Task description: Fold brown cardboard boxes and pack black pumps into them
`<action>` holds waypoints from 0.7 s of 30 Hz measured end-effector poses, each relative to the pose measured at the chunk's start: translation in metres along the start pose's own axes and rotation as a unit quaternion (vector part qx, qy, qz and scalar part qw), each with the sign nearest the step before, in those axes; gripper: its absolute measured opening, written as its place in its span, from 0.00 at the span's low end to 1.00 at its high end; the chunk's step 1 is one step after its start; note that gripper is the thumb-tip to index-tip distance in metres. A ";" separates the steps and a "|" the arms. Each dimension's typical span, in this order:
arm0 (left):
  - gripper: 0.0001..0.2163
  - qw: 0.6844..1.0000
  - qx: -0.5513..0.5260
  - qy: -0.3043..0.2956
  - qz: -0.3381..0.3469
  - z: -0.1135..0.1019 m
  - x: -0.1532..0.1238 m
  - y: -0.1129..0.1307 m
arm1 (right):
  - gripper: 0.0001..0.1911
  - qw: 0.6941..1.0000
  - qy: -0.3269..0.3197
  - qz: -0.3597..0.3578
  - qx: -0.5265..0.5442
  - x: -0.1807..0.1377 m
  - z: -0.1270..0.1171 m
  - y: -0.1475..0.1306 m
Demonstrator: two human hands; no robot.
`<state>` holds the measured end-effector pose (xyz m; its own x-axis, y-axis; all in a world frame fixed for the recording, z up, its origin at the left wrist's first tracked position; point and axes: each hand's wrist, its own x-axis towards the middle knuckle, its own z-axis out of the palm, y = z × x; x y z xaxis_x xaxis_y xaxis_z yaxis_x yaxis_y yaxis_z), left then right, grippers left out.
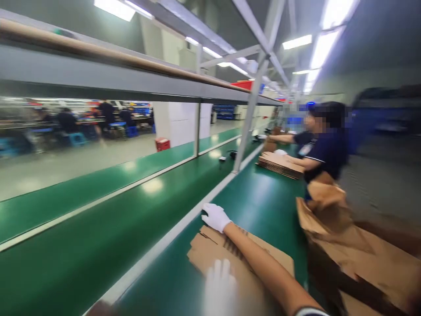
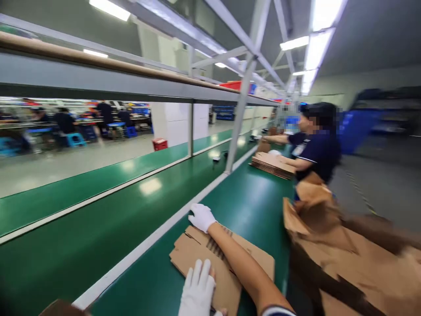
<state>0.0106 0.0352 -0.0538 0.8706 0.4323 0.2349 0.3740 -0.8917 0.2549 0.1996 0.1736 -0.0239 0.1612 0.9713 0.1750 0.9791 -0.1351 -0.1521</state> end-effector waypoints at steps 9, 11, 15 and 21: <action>0.28 1.000 0.012 0.005 -0.017 0.012 0.004 -0.004 | 0.14 1.000 -0.003 -0.018 0.004 0.005 0.009 0.012; 0.28 1.000 0.018 0.010 -0.021 0.014 0.005 -0.004 | 0.13 1.000 0.001 -0.028 -0.002 0.005 0.009 0.014; 0.30 0.999 0.025 0.012 -0.024 0.022 0.007 -0.008 | 0.13 0.999 0.007 -0.039 -0.009 0.007 0.012 0.019; 0.33 0.998 0.029 -0.005 -0.049 0.039 0.006 -0.012 | 0.13 0.999 0.004 -0.053 0.003 0.014 0.022 0.026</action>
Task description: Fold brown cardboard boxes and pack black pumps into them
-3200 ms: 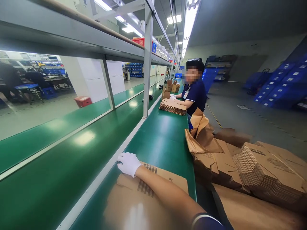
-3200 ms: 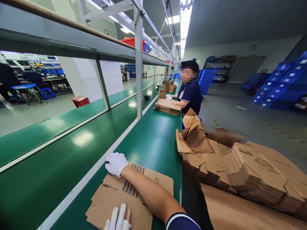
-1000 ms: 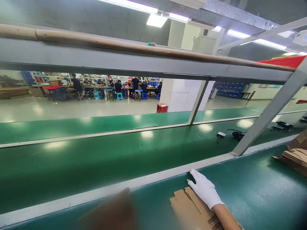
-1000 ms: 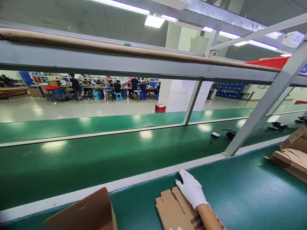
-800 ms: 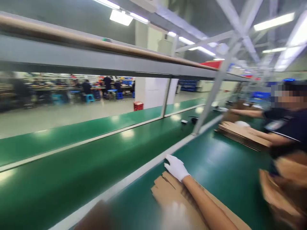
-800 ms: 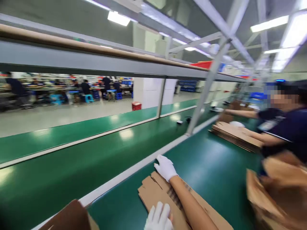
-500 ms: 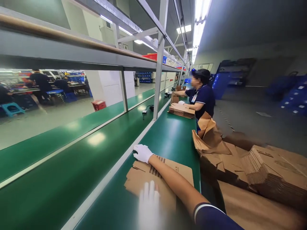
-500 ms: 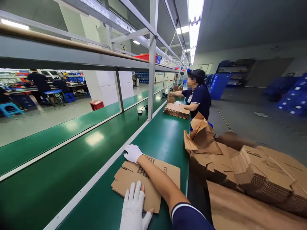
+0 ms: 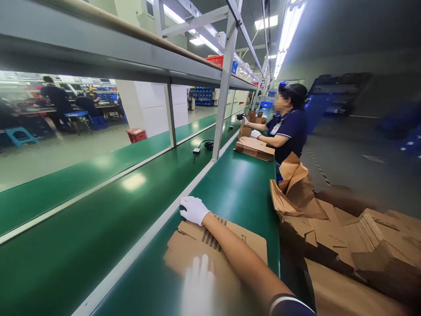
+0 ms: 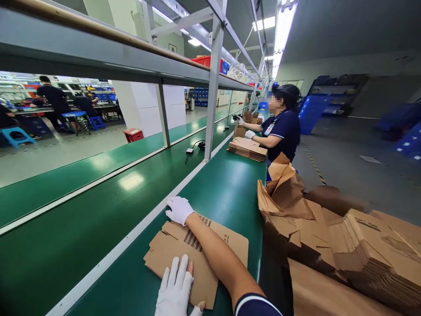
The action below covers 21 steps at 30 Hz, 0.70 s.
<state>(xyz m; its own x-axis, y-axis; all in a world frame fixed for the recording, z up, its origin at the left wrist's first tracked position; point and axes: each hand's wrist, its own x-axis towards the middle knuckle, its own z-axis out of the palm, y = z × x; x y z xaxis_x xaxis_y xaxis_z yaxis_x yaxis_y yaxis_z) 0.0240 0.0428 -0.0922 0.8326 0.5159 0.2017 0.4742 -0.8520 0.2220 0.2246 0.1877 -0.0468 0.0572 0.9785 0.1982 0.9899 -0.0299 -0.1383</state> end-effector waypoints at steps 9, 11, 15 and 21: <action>0.29 0.995 -0.005 -0.090 -0.053 0.036 0.016 -0.006 | 0.13 1.000 0.003 0.007 -0.007 0.012 -0.006 0.026; 0.30 0.991 -0.013 -0.110 -0.071 0.041 0.019 -0.007 | 0.14 1.000 0.002 0.023 -0.019 0.015 -0.012 0.042; 0.27 0.988 -0.042 -0.124 -0.081 0.037 0.022 -0.009 | 0.16 0.997 -0.001 0.059 -0.050 0.019 -0.023 0.078; 0.28 0.988 -0.104 -0.098 -0.063 -0.008 0.007 -0.002 | 0.18 0.992 -0.018 0.100 -0.079 0.024 -0.025 0.112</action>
<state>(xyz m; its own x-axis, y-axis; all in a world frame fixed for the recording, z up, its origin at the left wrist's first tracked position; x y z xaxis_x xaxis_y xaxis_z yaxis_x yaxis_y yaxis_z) 0.0265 0.0493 -0.0838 0.8201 0.5718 -0.0235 0.5248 -0.7351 0.4292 0.3399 0.2032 -0.0332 0.2524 0.9565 0.1460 0.9674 -0.2526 -0.0173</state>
